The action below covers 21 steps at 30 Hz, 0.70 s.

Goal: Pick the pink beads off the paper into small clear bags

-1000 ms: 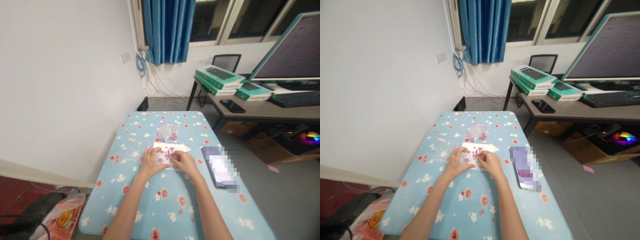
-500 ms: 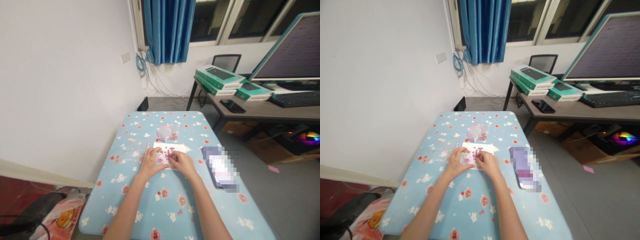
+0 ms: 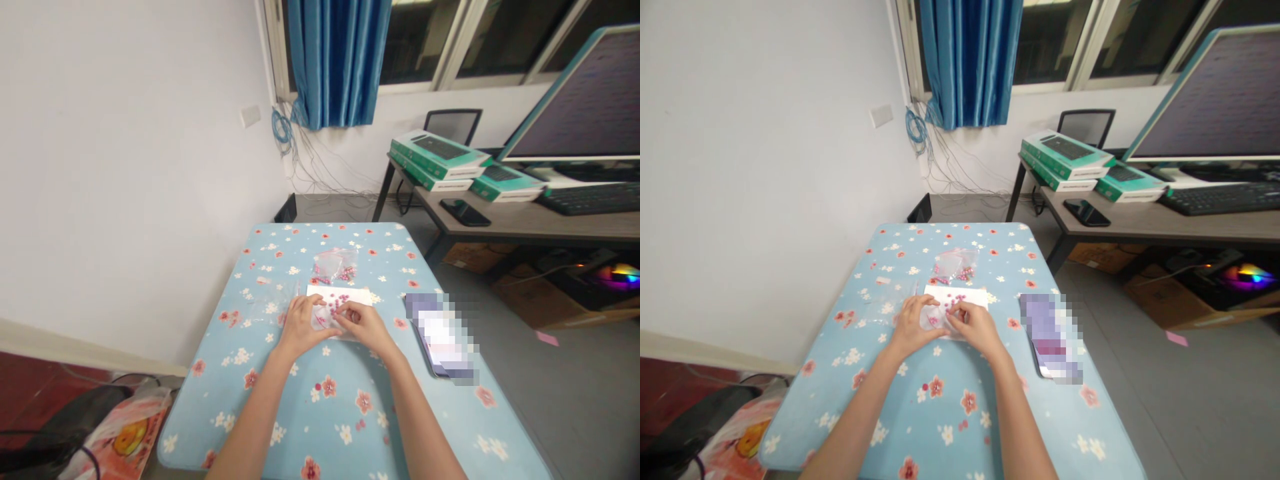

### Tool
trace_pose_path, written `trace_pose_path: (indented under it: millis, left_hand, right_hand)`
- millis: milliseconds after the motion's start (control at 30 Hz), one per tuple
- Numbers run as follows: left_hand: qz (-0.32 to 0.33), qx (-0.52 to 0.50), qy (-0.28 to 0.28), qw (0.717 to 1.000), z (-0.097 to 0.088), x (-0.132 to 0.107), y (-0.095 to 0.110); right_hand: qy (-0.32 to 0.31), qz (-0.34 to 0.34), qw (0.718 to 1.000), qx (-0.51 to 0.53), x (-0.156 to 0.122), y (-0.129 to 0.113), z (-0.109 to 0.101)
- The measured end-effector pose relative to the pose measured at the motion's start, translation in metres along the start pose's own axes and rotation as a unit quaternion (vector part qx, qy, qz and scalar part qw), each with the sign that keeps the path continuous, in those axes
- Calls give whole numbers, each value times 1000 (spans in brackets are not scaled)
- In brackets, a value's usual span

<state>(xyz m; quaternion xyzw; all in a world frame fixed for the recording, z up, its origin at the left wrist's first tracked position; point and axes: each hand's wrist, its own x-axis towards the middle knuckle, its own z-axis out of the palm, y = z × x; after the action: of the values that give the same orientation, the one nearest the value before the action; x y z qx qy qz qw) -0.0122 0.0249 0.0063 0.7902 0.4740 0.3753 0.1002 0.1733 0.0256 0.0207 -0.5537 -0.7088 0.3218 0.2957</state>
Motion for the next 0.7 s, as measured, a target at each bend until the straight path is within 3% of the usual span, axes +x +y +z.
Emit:
trace_pose_path:
  millis: [400,700]
  left_hand:
    - [-1,0,1,1000,2,-2,-3]
    - [-2,-3,-1,1000,1,-1,-2]
  right_hand:
    - [-17,-15,998,57,-2,-5,2]
    - [9,28,996,-85,-2,2,-7]
